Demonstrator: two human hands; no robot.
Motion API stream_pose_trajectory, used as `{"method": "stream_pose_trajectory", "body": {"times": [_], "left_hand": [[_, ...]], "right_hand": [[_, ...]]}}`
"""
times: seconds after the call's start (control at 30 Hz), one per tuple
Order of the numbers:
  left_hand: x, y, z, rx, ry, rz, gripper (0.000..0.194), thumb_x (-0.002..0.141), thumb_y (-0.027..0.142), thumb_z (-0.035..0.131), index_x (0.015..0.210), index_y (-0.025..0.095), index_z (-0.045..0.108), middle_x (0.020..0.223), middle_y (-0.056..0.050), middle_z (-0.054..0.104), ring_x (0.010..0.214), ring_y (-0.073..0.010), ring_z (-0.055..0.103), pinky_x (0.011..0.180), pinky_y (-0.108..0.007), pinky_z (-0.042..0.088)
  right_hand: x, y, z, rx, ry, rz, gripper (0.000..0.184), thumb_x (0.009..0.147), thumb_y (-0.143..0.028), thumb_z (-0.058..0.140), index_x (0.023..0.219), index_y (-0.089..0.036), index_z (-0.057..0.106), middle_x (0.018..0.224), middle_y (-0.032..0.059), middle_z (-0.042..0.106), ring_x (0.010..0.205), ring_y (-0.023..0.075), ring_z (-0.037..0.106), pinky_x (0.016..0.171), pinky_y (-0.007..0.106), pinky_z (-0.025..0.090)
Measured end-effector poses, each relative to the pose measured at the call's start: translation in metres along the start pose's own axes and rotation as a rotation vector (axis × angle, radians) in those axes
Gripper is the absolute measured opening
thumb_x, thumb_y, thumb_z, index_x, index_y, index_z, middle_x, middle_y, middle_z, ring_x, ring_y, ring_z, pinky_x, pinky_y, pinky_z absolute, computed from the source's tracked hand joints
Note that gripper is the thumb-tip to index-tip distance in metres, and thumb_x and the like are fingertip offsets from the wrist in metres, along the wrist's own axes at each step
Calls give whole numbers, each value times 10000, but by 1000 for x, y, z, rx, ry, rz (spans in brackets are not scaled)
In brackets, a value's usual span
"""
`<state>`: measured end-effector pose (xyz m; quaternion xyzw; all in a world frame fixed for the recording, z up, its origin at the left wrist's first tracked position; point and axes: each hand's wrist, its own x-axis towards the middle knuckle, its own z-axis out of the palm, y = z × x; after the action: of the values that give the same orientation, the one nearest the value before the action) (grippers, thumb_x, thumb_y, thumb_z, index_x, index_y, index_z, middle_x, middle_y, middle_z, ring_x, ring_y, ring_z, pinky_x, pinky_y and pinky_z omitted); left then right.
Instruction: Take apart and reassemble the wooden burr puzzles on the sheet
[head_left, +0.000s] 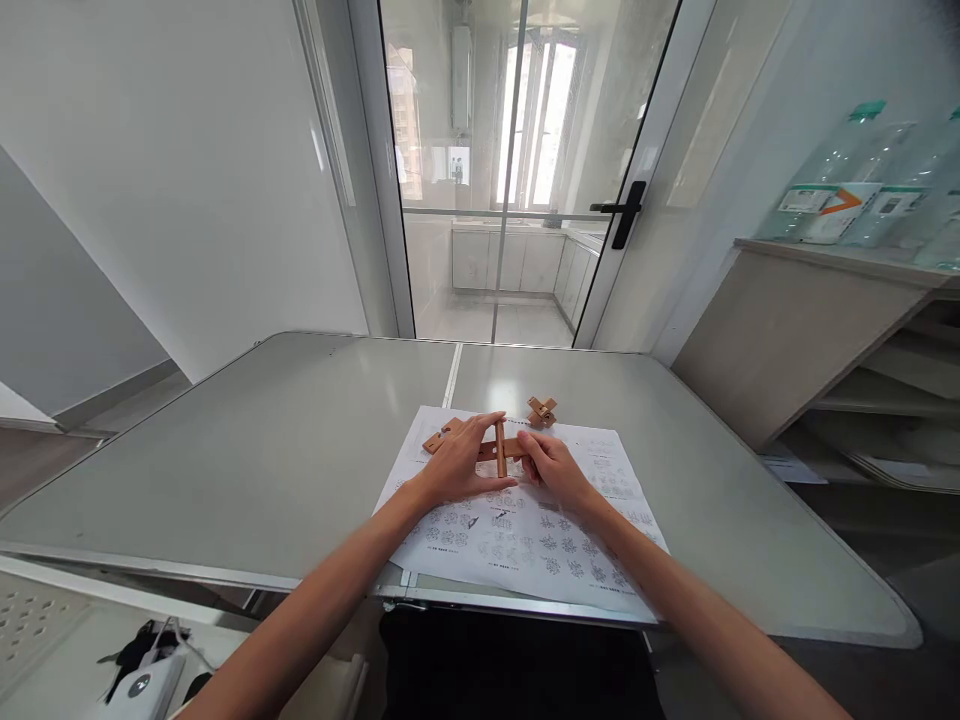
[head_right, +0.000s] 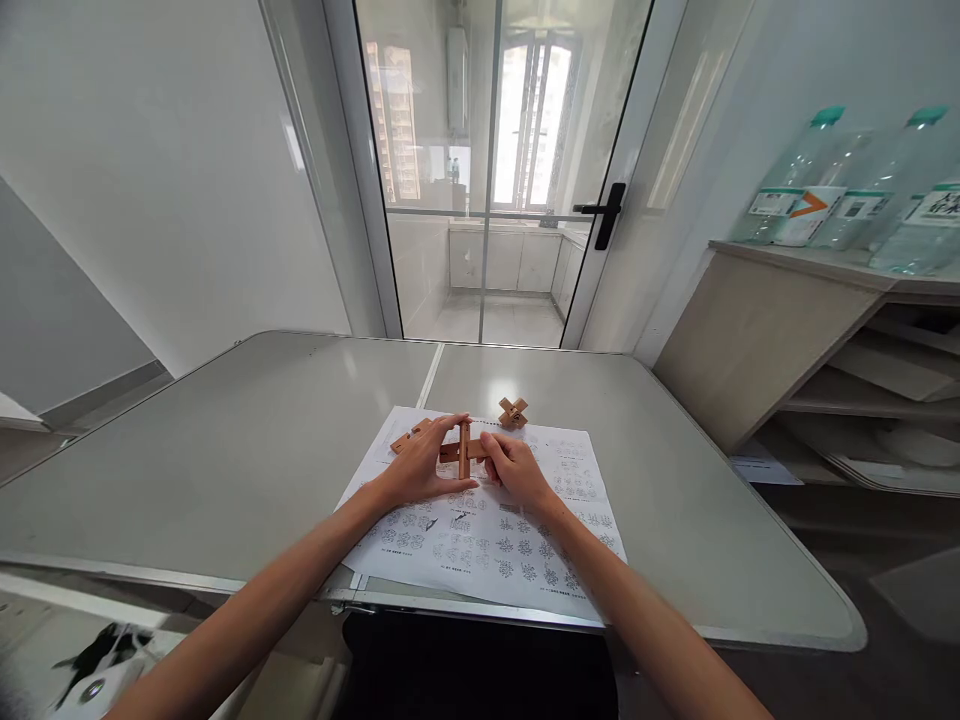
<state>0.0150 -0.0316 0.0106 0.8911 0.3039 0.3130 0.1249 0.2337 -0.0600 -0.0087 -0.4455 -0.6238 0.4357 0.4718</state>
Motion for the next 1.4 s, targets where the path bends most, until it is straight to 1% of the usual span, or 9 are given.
{"method": "stream_pose_trajectory", "body": {"times": [0.17, 0.37, 0.53, 0.63, 0.83, 0.93, 1.03, 1.23, 1.4], "left_hand": [[2, 1, 0, -2, 6, 3, 966, 792, 537, 862, 1561, 297, 330, 1498, -121, 576, 1353, -340, 594, 1100, -504, 509], [3, 3, 0, -14, 36, 9, 920, 796, 528, 853, 1533, 283, 360, 1453, -124, 596, 1343, -337, 595, 1106, -502, 508], [4, 5, 1, -28, 45, -10, 883, 784, 495, 865, 1496, 280, 390, 1404, -113, 620, 1309, -330, 615, 1092, -499, 514], [5, 5, 1, -34, 47, -15, 871, 775, 493, 874, 1476, 275, 406, 1391, -113, 625, 1295, -328, 622, 1083, -494, 519], [5, 3, 2, -33, 72, -67, 903, 781, 520, 865, 1504, 269, 386, 1406, -125, 611, 1269, -332, 636, 1075, -499, 530], [5, 3, 0, -43, 58, -39, 897, 786, 503, 864, 1506, 274, 383, 1398, -116, 617, 1282, -326, 629, 1092, -491, 519], [5, 2, -1, -44, 43, -19, 866, 792, 503, 861, 1488, 275, 397, 1395, -111, 621, 1295, -323, 620, 1103, -491, 507], [6, -1, -1, -43, 54, -40, 776, 790, 513, 863, 1407, 263, 464, 1360, -112, 634, 1282, -326, 625, 1084, -493, 514], [7, 1, -5, -40, 35, -22, 733, 805, 518, 844, 1389, 270, 477, 1386, -109, 635, 1311, -326, 616, 1108, -497, 503]], "right_hand": [[0, -4, 1, -13, 21, -5, 601, 979, -742, 489, 655, -236, 492, 490, -37, 497, 455, 139, 415, 530, 296, 370], [1, -6, 0, -28, 56, -2, 617, 943, -778, 506, 634, -244, 480, 448, -46, 464, 434, 136, 378, 510, 297, 346], [3, -3, -2, -13, 32, 28, 624, 939, -791, 504, 683, -226, 569, 436, -55, 453, 420, 132, 361, 498, 292, 330], [4, -1, -3, -4, 30, 33, 621, 941, -785, 513, 696, -220, 586, 440, -55, 453, 422, 129, 357, 484, 285, 318], [3, -3, -5, -4, 42, 16, 609, 949, -773, 521, 675, -230, 557, 442, -52, 443, 417, 131, 349, 459, 284, 318], [4, -1, -6, 12, 48, 37, 618, 929, -795, 531, 678, -231, 554, 437, -54, 432, 411, 129, 336, 452, 286, 305], [6, 2, -6, 17, 52, 53, 626, 920, -812, 521, 694, -230, 564, 431, -60, 418, 407, 129, 319, 456, 290, 290], [8, 5, -6, 16, 66, 57, 631, 906, -820, 531, 681, -232, 564, 428, -54, 435, 407, 133, 338, 458, 292, 299], [10, 7, -9, 46, 61, 79, 631, 899, -827, 533, 661, -243, 529, 419, -57, 426, 391, 129, 321, 426, 287, 261]]}}
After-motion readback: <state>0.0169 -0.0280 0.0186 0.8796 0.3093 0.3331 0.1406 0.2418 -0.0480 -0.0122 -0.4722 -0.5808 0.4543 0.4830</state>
